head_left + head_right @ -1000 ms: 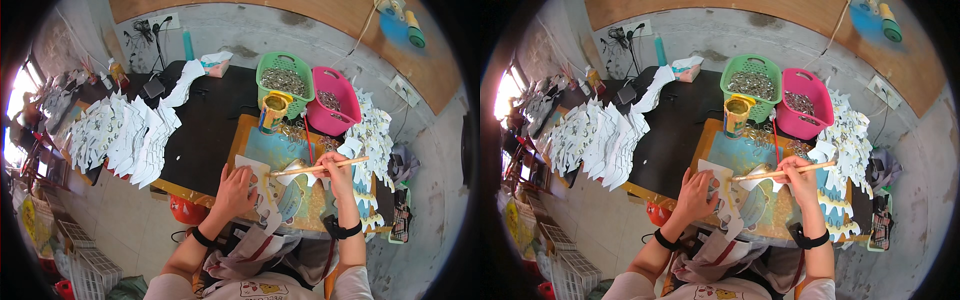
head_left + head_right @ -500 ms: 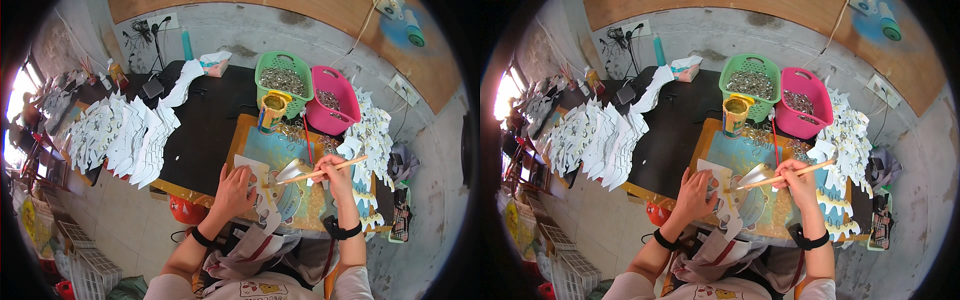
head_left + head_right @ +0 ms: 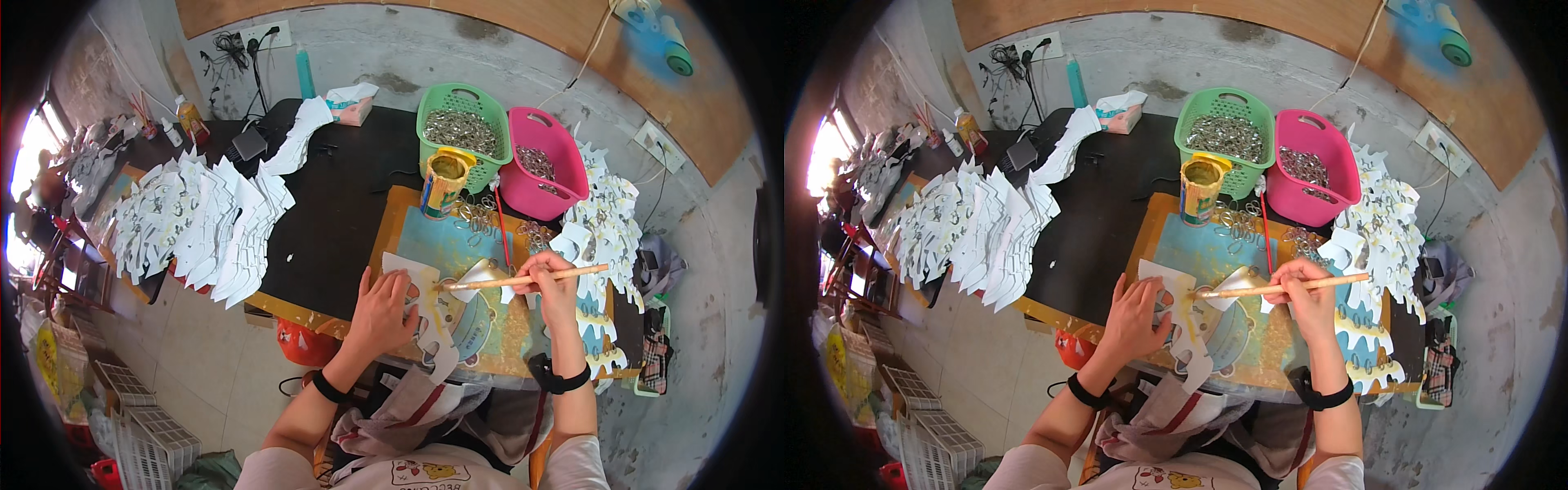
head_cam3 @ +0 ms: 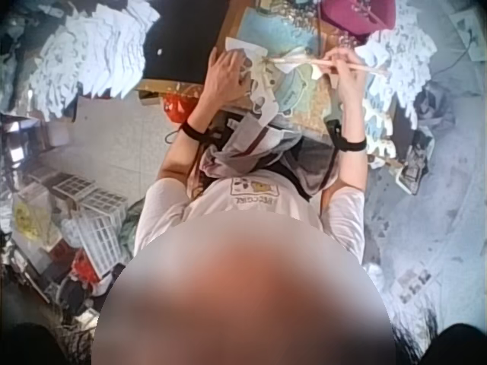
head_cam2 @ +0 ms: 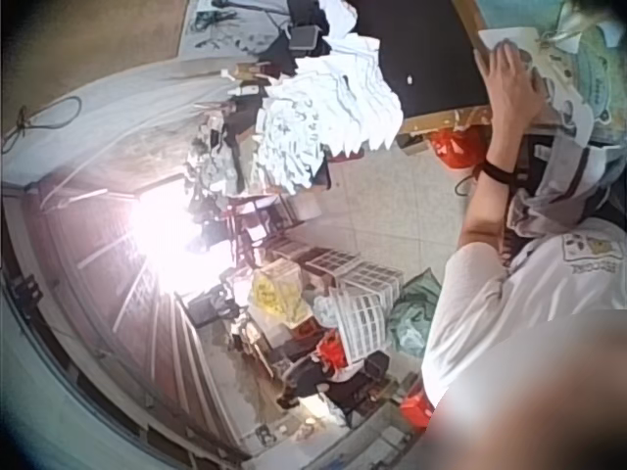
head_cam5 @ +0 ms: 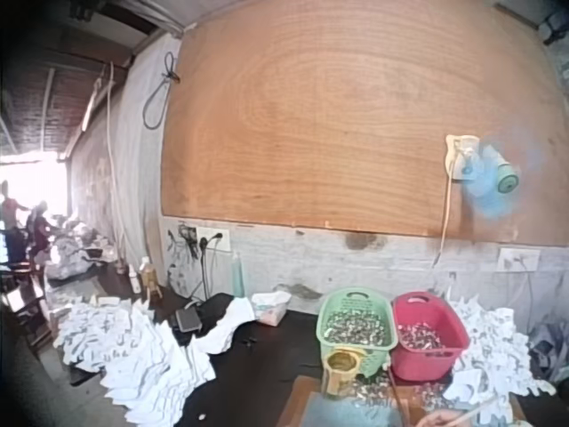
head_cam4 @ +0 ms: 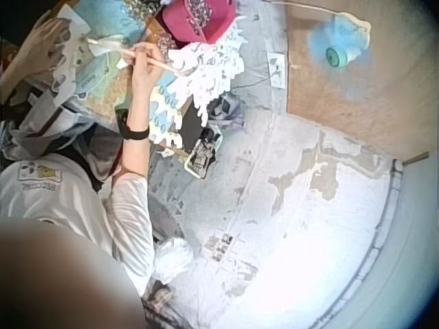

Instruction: Apply glue to the edges of shoe material components using a brush.

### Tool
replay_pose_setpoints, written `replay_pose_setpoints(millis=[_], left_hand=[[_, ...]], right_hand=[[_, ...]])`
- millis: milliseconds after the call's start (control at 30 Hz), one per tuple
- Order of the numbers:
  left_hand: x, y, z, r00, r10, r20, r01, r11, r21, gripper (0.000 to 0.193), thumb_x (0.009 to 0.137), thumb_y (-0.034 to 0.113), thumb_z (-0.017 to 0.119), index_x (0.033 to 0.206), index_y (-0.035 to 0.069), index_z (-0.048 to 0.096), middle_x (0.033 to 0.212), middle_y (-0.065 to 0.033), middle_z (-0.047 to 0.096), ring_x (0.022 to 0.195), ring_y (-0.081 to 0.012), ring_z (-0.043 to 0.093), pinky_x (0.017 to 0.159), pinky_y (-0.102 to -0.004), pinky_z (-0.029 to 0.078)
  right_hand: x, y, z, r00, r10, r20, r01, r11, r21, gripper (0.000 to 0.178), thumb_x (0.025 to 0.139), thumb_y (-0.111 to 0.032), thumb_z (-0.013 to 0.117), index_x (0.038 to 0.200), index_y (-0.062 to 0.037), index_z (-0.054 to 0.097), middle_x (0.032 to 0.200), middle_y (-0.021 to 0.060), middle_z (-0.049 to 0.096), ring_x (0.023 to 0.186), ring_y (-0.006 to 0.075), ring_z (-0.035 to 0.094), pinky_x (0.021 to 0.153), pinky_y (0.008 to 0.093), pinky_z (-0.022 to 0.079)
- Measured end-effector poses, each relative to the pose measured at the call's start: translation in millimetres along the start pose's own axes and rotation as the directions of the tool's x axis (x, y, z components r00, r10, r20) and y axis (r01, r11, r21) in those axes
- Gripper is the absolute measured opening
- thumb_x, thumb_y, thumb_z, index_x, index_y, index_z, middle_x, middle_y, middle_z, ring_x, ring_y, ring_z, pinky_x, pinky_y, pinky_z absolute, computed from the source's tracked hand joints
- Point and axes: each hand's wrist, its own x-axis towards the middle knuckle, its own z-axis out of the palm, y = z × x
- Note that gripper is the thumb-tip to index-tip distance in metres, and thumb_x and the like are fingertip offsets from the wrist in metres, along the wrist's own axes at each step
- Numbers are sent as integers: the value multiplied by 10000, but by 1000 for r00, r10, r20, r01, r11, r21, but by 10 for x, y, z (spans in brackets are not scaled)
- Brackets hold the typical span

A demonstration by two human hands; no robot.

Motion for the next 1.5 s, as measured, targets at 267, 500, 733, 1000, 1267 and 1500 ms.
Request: replay_pose_setpoints(millis=[267, 500, 733, 1000, 1267, 1500], left_hand=[[2, -1, 3, 1000, 2, -4, -2, 1000, 6, 380, 749, 145, 633, 1085, 32, 496, 1155, -131, 575, 1146, -284, 532, 1071, -576, 264], [10, -9, 4, 1000, 4, 0, -4, 1000, 6, 396, 749, 145, 633, 1098, 25, 491, 1150, -131, 574, 1139, -283, 536, 1071, -575, 264], [8, 8, -10, 1000, 3, 7, -3, 1000, 8, 394, 747, 145, 633, 1094, 29, 488, 1149, -131, 575, 1136, -284, 537, 1070, -577, 264], [4, 6, -3, 1000, -3, 2, 3, 1000, -4, 378, 750, 141, 631, 1085, 37, 491, 1161, -129, 571, 1151, -279, 530, 1071, -578, 264], [-1, 3, 5, 1000, 3, -2, -2, 1000, 7, 410, 734, 140, 640, 1102, 36, 493, 1157, -127, 578, 1146, -285, 534, 1072, -571, 266], [-10, -17, 18, 1000, 7, -8, -7, 1000, 15, 470, 718, 137, 653, 1141, 27, 480, 1141, -123, 587, 1132, -290, 543, 1074, -569, 263]], right_hand=[[-13, 8, 40, 997, -58, -60, 56, 998, -25, 119, 897, 0, 494, 845, 42, 593, 753, 100, 631, 643, 151, 661, 585, 252, 571], [-9, 18, -27, 1000, -29, 6, 29, 999, -17, 121, 891, 6, 489, 836, 38, 592, 745, 98, 632, 629, 151, 659, 570, 249, 567], [-6, 71, -93, 999, 15, 37, -16, 999, 35, 130, 857, -10, 485, 807, 41, 594, 717, 105, 631, 571, 166, 652, 524, 252, 559], [48, 84, -79, 999, 45, 14, -46, 995, 91, 141, 824, -29, 489, 775, 42, 599, 702, 113, 628, 520, 159, 624, 490, 244, 543], [110, 102, -111, 983, 134, 123, -149, 981, 122, 130, 813, -25, 502, 789, 51, 605, 680, 118, 631, 505, 175, 618, 475, 256, 542], [71, 122, -73, 990, 116, 75, -124, 987, 104, 122, 803, -24, 511, 788, 47, 609, 679, 118, 635, 528, 185, 639, 477, 260, 542]])
